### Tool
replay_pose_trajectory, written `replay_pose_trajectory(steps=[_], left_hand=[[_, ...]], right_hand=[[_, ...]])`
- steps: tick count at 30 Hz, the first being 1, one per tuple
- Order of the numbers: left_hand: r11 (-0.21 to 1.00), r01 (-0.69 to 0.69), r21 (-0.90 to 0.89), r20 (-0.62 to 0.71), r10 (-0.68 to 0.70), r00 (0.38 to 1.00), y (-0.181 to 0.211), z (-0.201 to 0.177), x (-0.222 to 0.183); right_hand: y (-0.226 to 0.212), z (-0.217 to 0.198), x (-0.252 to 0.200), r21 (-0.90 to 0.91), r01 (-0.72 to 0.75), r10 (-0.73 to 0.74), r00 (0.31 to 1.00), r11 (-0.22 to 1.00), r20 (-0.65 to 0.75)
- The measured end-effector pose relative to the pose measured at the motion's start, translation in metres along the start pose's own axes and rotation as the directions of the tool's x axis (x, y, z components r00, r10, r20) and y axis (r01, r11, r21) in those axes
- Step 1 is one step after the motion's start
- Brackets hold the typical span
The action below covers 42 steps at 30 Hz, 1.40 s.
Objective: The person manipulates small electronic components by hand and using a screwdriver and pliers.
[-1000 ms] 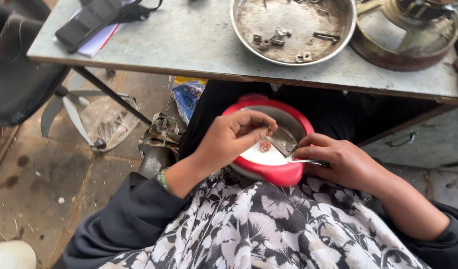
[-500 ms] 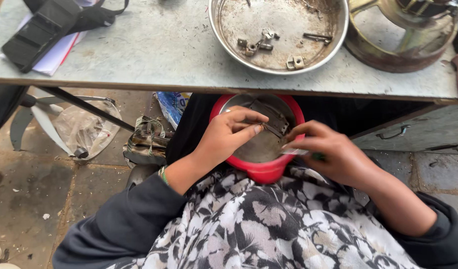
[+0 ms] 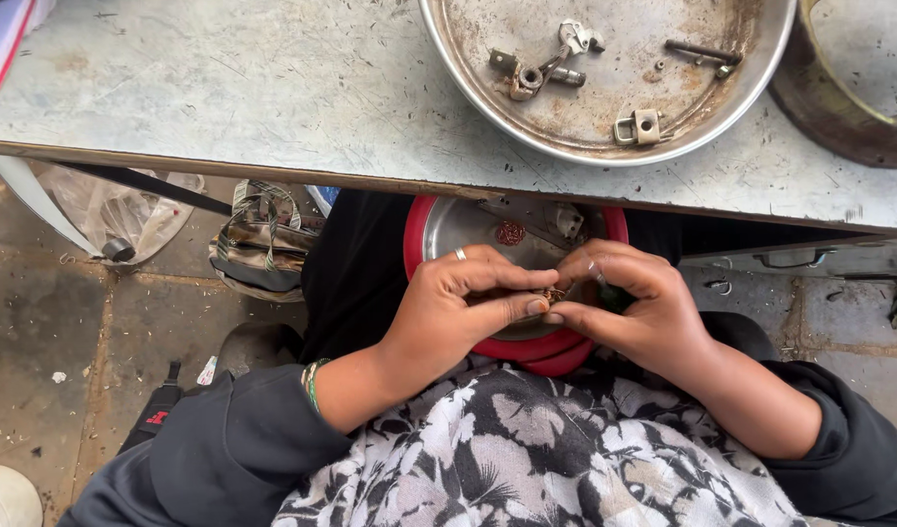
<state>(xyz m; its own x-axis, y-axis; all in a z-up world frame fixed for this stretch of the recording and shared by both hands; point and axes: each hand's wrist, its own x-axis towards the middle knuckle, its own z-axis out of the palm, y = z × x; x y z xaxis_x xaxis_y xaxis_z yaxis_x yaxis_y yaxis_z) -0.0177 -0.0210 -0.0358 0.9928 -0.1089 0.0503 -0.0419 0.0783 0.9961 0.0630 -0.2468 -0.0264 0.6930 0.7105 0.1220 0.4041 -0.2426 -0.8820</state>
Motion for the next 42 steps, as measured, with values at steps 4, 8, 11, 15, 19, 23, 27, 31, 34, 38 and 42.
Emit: replay_pose_trajectory(steps=[4, 8, 11, 15, 19, 23, 27, 31, 34, 38, 42], left_hand=[[0.988, -0.073, 0.139, -0.018, 0.076, 0.997, 0.006, 0.004, 0.000], [0.959, -0.128, 0.252, 0.040, 0.121, 0.992, 0.008, 0.004, 0.003], [0.996, -0.027, 0.082, 0.057, 0.022, 0.998, 0.003, 0.005, 0.010], [0.974, 0.082, -0.210, 0.111, -0.059, 0.992, -0.006, 0.003, 0.012], [0.878, 0.202, -0.434, 0.146, -0.153, 0.977, -0.016, 0.000, 0.016], [0.881, 0.181, -0.438, 0.092, -0.157, 0.983, -0.017, 0.000, 0.020], [0.920, 0.169, -0.353, 0.044, -0.164, 0.985, -0.012, 0.001, 0.022], [0.949, 0.163, -0.271, 0.021, -0.163, 0.986, -0.010, -0.002, 0.022], [0.951, 0.135, -0.279, 0.025, -0.134, 0.991, -0.008, 0.000, 0.021], [0.946, 0.201, -0.253, 0.087, -0.185, 0.979, 0.000, 0.003, 0.016], [0.943, 0.204, -0.262, 0.092, -0.186, 0.978, -0.005, 0.006, 0.015]], right_hand=[[0.005, -0.004, 0.000, 0.092, -0.113, 0.109, 0.993, 0.989, 0.043], [0.015, -0.011, -0.003, 0.221, -0.264, 0.254, 0.964, 0.939, 0.074], [0.022, -0.014, -0.006, 0.379, -0.379, 0.358, 0.925, 0.845, 0.127], [0.025, -0.012, -0.008, 0.320, -0.487, 0.490, 0.868, 0.813, 0.077], [0.017, 0.001, -0.003, 0.143, -0.229, 0.240, 0.968, 0.963, -0.068], [-0.003, 0.003, 0.000, -0.070, -0.034, 0.027, 0.995, 0.997, -0.098], [-0.006, 0.000, 0.007, 0.066, -0.192, 0.195, 0.980, 0.979, -0.043], [-0.001, -0.002, 0.008, 0.027, -0.181, 0.183, 0.982, 0.983, -0.055], [-0.003, -0.002, 0.008, -0.072, -0.092, 0.087, 0.993, 0.993, -0.073], [-0.006, -0.003, 0.007, -0.153, -0.014, -0.001, 0.995, 0.988, -0.096], [0.003, -0.003, 0.003, -0.178, -0.017, -0.006, 0.991, 0.984, -0.130]])
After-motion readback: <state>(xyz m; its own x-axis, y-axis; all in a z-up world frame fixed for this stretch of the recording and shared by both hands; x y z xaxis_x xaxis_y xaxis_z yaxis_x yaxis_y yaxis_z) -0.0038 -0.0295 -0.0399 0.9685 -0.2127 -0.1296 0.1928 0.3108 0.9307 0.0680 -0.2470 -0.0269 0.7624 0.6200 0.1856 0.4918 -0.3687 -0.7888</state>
